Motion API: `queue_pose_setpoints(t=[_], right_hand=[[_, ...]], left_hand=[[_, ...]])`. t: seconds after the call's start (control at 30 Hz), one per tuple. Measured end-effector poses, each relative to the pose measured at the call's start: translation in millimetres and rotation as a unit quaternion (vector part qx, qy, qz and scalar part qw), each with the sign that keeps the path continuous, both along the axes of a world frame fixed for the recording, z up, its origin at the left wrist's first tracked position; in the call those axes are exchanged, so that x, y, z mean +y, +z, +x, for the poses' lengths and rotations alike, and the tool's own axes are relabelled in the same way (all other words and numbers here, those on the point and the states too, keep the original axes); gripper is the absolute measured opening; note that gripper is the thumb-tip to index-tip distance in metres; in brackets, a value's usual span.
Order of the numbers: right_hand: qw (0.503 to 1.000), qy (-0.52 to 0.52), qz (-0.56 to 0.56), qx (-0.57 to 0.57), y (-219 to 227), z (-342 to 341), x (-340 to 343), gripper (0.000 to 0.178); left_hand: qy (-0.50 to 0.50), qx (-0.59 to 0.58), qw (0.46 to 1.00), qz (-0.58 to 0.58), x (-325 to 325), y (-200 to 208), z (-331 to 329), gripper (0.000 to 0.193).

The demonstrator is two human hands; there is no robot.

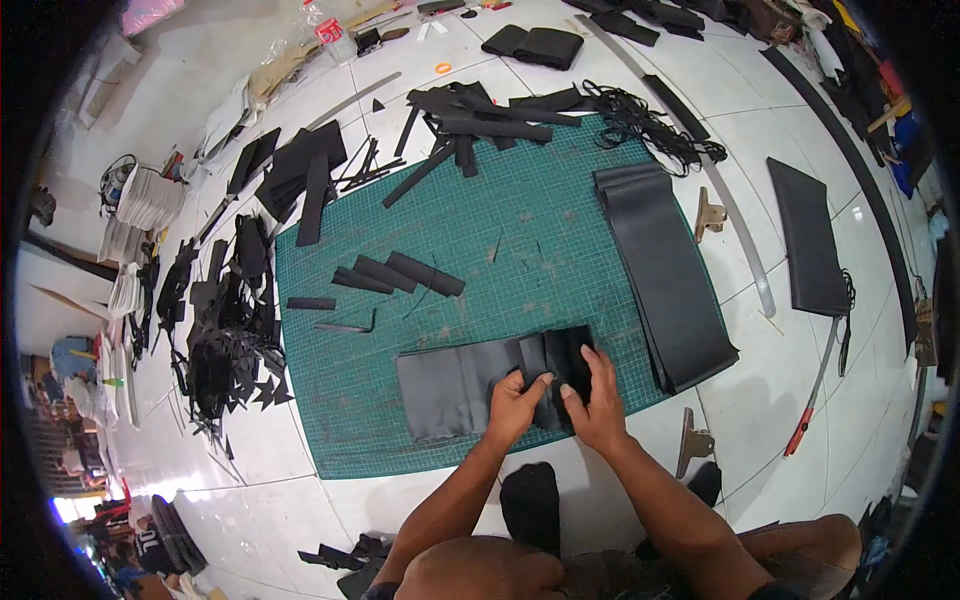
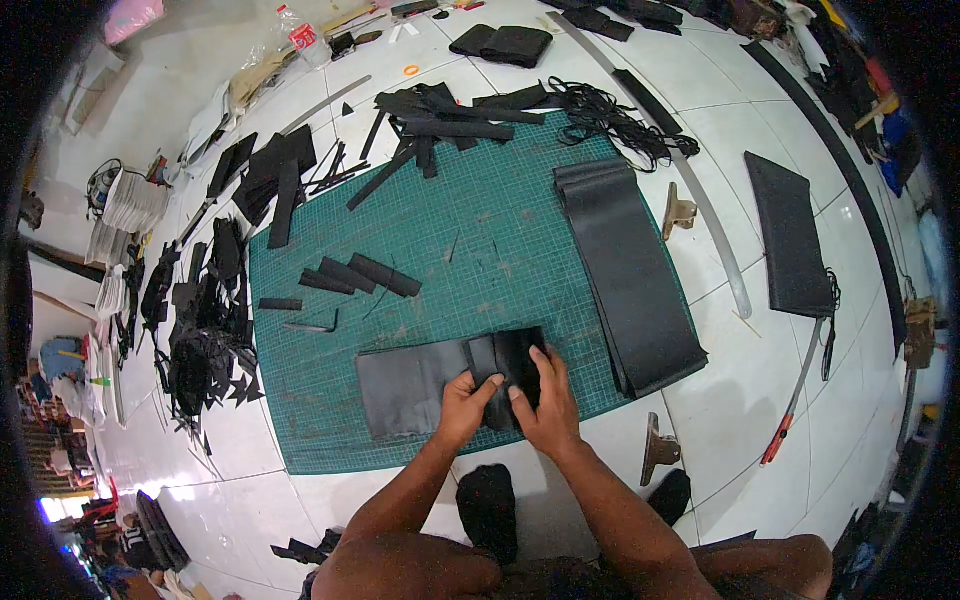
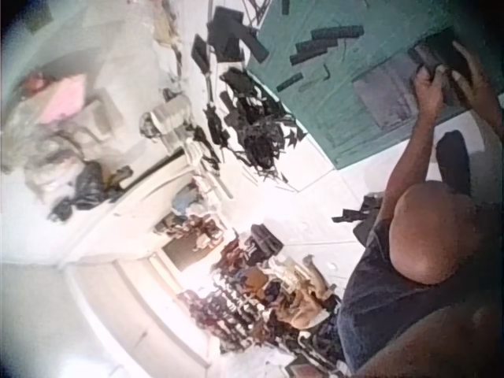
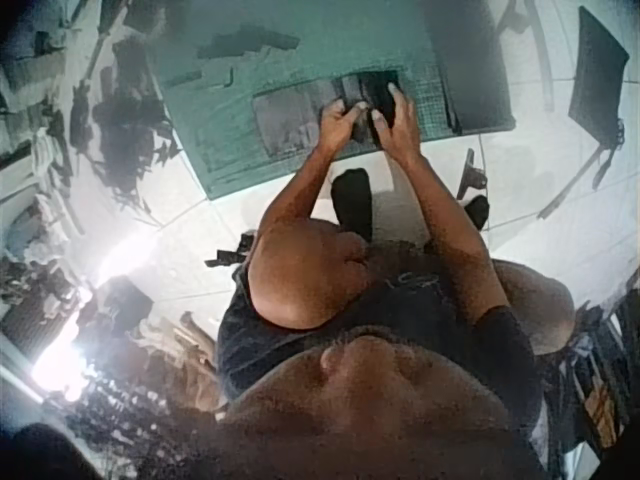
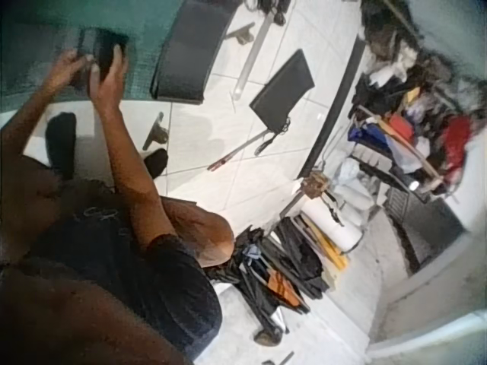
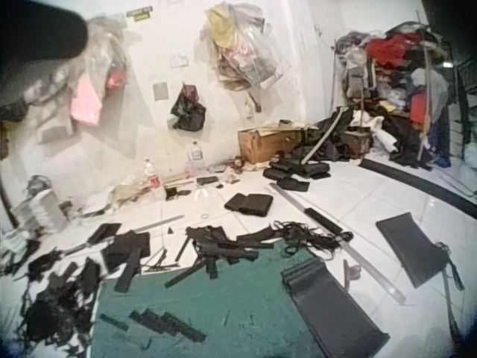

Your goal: The recorder uses a utility knife and a metal ruler to cut rectangular strips from a sheet of black synthetic material on a cutting mat.

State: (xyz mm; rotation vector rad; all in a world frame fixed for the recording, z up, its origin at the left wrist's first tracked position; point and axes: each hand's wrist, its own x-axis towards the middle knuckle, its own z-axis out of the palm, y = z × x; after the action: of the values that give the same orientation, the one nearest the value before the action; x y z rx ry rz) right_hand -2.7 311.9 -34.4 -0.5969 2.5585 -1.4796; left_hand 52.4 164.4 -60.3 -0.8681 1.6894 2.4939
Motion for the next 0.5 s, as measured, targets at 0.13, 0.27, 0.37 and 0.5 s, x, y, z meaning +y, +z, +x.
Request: queue_pose_setpoints(t=[0.13,0.27,0.37,0.5], right_hand=[[0.995,0.022,0.075,0.068,8,3,-6,0.053],[0.994,0.038,0.094,0.043,-1,4,-3,0.041],[0.997,0.036,0.064,0.022,-10,2,1,0.032],[0.996,-0.004,0.027,-0.082,-2,0,2,0.030]], left_hand=[[0.004,0.009,1.000,0.025,-1,-4,1,0.013],[-0.014,0.044,0.999,-0.008,-3,-8,4,0.014],[-0.021,0.012,0.999,0.024,-6,-9,4,0.015],[-0.029,0.009,0.999,-0.014,-6,-11,4,0.015]])
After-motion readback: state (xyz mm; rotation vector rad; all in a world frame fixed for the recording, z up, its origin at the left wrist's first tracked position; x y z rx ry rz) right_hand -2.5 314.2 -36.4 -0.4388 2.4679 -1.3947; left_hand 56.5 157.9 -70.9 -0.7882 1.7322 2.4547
